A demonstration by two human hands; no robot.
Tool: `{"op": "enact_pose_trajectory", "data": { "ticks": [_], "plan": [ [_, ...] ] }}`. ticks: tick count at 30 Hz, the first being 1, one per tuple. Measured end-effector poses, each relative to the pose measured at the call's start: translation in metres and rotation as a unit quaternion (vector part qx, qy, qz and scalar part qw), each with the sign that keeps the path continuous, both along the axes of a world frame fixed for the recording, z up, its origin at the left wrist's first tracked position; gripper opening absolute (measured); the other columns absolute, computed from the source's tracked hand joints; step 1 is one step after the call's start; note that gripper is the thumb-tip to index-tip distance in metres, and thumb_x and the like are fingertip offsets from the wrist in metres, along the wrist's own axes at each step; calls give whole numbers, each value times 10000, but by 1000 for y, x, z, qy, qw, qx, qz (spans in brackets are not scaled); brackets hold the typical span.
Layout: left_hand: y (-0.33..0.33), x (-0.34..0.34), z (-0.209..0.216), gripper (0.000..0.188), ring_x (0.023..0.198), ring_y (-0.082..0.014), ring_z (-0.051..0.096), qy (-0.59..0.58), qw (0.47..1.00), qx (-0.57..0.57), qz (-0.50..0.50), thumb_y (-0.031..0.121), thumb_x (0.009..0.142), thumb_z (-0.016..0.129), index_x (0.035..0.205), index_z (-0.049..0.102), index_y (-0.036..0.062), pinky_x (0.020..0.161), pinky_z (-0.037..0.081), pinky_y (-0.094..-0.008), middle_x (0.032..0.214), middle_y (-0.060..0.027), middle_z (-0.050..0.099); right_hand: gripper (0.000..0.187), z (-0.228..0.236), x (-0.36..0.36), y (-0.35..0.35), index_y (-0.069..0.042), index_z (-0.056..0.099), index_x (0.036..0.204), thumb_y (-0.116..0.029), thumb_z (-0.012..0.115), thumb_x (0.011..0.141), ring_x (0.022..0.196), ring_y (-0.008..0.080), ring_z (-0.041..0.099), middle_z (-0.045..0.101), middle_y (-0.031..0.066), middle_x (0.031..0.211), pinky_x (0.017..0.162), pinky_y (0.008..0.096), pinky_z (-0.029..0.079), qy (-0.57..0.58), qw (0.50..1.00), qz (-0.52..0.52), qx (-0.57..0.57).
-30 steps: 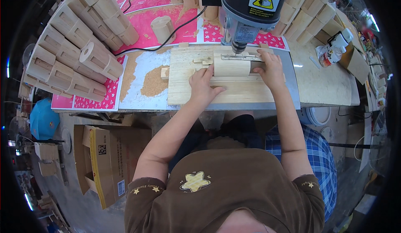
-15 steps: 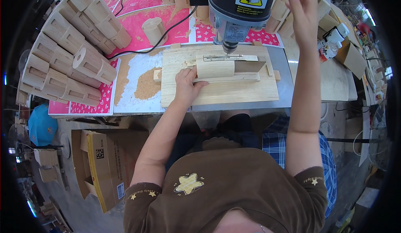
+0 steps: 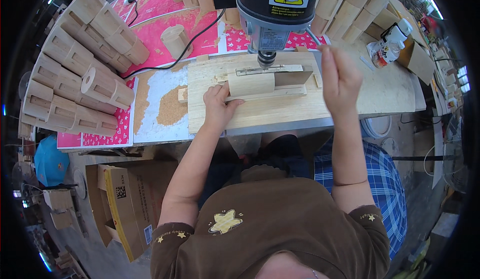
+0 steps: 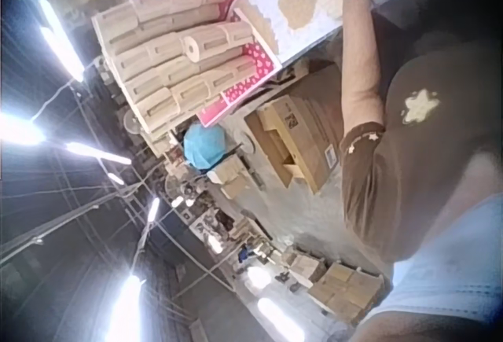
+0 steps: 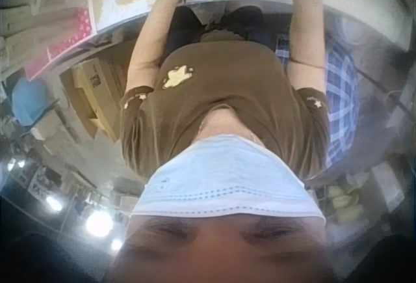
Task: Drilling slots into wooden blocks using a manual drill press.
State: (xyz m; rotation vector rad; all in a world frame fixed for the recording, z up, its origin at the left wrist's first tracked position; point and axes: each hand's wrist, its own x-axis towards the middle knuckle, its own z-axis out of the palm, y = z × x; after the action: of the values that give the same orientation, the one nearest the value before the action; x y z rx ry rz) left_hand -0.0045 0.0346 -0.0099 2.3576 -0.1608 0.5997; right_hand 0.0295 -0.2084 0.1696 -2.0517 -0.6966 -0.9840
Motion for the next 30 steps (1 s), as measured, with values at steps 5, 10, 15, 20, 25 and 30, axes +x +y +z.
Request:
{"op": "enact_pose_trajectory", "data": {
  "ticks": [5,10,15,20,25,30],
  "plan": [
    [-3,1,4,619,782,-240,498,-4,1000,-2,0,213,563,799,1135,593,94,747,358,-379,757,-38,531,76,-72,11,2,-34,624,867,-66,564,834,616,223,535,536,56,652,628,330,376,-5,1000,0,-7],
    [-2,-1,2,619,784,-236,498,-1,1000,-2,2,226,561,799,1131,596,98,741,353,-373,757,-33,532,75,-80,14,5,-33,623,865,-67,562,837,627,232,532,536,62,659,641,345,370,-31,999,9,17],
    [-1,-2,1,636,793,-231,499,-4,1000,23,11,242,569,792,1152,582,101,754,342,-369,766,-28,532,110,-6,18,1,-35,584,738,-102,593,826,517,229,506,479,89,564,516,332,379,-58,997,5,47],
    [-27,5,6,642,819,-234,500,-19,998,57,10,255,586,784,1172,569,108,776,333,-376,792,-24,535,321,71,103,22,5,614,819,-296,529,888,664,235,591,591,177,688,625,331,449,-16,991,-123,-45],
    [-44,9,11,520,804,-245,506,-17,1000,10,18,213,587,780,1069,617,104,773,352,-391,772,-40,541,292,69,129,17,10,608,820,-266,544,887,643,175,556,572,131,661,617,293,437,61,993,-99,-23],
    [-41,6,11,517,818,-244,503,-18,999,20,23,227,602,772,1079,614,108,782,342,-386,785,-38,535,270,61,53,3,37,603,802,-201,515,892,609,104,490,533,51,639,573,246,394,59,998,-9,-14]
  ]
}}
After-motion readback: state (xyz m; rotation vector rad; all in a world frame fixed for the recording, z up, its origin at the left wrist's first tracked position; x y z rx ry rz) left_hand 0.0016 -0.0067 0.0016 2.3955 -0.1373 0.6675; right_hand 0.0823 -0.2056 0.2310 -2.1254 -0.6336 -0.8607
